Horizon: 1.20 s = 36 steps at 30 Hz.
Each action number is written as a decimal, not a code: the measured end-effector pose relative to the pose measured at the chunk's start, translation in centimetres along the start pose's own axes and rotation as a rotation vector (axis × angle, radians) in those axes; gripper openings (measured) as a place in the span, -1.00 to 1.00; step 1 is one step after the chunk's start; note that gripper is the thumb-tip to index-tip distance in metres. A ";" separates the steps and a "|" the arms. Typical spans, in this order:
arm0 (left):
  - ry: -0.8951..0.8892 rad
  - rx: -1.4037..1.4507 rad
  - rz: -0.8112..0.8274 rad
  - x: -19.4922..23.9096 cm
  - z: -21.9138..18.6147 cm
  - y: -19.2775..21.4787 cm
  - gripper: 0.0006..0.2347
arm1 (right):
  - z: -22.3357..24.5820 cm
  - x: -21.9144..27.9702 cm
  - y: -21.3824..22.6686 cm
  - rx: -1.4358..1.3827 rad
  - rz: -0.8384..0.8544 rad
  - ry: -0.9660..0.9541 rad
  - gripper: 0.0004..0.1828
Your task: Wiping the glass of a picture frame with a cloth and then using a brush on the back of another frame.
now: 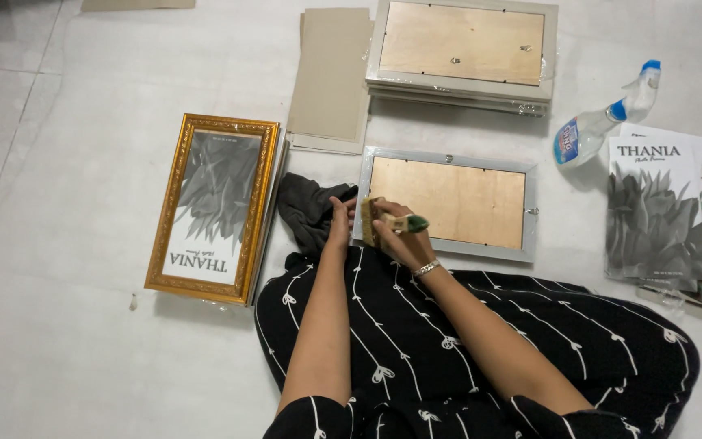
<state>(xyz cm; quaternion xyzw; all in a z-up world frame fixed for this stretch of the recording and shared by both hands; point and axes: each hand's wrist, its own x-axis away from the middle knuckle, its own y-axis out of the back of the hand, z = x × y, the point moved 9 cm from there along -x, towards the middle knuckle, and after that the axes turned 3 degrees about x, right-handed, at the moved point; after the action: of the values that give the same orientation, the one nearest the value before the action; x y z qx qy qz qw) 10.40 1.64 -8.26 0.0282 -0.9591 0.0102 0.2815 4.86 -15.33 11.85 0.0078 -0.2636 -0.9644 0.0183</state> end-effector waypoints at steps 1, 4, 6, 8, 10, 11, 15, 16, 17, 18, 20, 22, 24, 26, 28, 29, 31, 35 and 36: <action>-0.001 0.001 -0.001 -0.2 0.1 0.0 -0.14 | 0.2 0.2 0.9 0.000 0.000 0.002 -0.59; -0.004 0.001 -0.008 -0.4 0.5 0.1 -0.14 | -0.9 1.3 3.4 -0.140 0.045 -0.159 -0.56; -0.022 -0.022 -0.001 -0.5 0.5 0.4 -0.17 | -1.7 2.3 5.8 -0.104 0.028 -0.219 -0.58; -0.015 -0.025 -0.009 0.4 -0.4 0.3 -0.16 | -3.1 3.7 8.5 -0.085 0.003 -0.243 -0.59; -0.010 -0.028 -0.014 0.9 -0.9 0.1 -0.16 | -4.7 5.0 11.5 -0.064 -0.027 -0.267 -0.61; -0.012 -0.024 -0.019 1.1 -1.1 0.1 -0.17 | -5.7 5.6 12.9 -0.031 -0.034 -0.292 -0.61; -0.027 -0.028 -0.021 0.6 -0.6 0.2 -0.18 | -10.2 7.7 19.6 0.088 -0.089 -0.326 -0.60; -0.027 -0.029 -0.020 1.0 -1.0 0.1 -0.18 | -9.9 8.7 20.5 0.087 -0.091 -0.327 -0.60; -0.034 -0.039 -0.030 1.4 -1.4 0.1 -0.18 | -10.2 9.9 22.0 0.226 -0.126 -0.402 -0.60; -0.040 -0.050 -0.040 1.8 -1.9 0.0 -0.18 | -10.3 11.2 23.5 0.366 -0.161 -0.476 -0.59; -0.042 -0.057 -0.045 1.6 -1.5 0.0 -0.20 | -10.8 12.1 25.9 0.485 -0.264 -0.482 -0.61; -0.046 -0.063 -0.055 1.1 -1.4 0.3 -0.23 | -11.0 12.4 27.2 0.602 -0.364 -0.480 -0.64; -0.046 -0.073 -0.055 0.7 -0.9 0.4 -0.23 | -11.3 12.6 27.0 0.642 -0.402 -0.472 -0.65; -0.043 -0.077 -0.054 0.8 -0.8 0.3 -0.22 | -11.8 11.9 24.4 0.722 -0.344 -0.449 -0.63; -0.044 -0.079 -0.056 0.8 -1.0 0.4 -0.22 | -11.5 10.7 21.3 0.799 -0.285 -0.419 -0.61; -0.054 -0.083 -0.047 0.9 -1.1 0.3 -0.20 | -10.5 9.8 19.3 0.746 -0.257 -0.325 -0.59; -0.064 -0.086 -0.039 1.7 -1.9 0.2 -0.19 | -7.7 8.2 15.7 0.691 -0.228 -0.231 -0.57; -0.056 -0.103 -0.036 1.8 -2.0 0.3 -0.19 | -4.1 4.1 7.1 0.446 -0.115 -0.109 -0.56; -0.060 -0.107 -0.031 1.2 -1.4 0.4 -0.18 | -3.8 3.0 4.7 0.404 -0.095 -0.046 -0.60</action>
<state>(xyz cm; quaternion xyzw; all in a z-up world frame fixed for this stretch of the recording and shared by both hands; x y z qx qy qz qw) 10.09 2.02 -6.42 0.0282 -0.9657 -0.0461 0.2539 2.14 -21.47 10.95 0.0016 -0.4512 -0.8917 -0.0350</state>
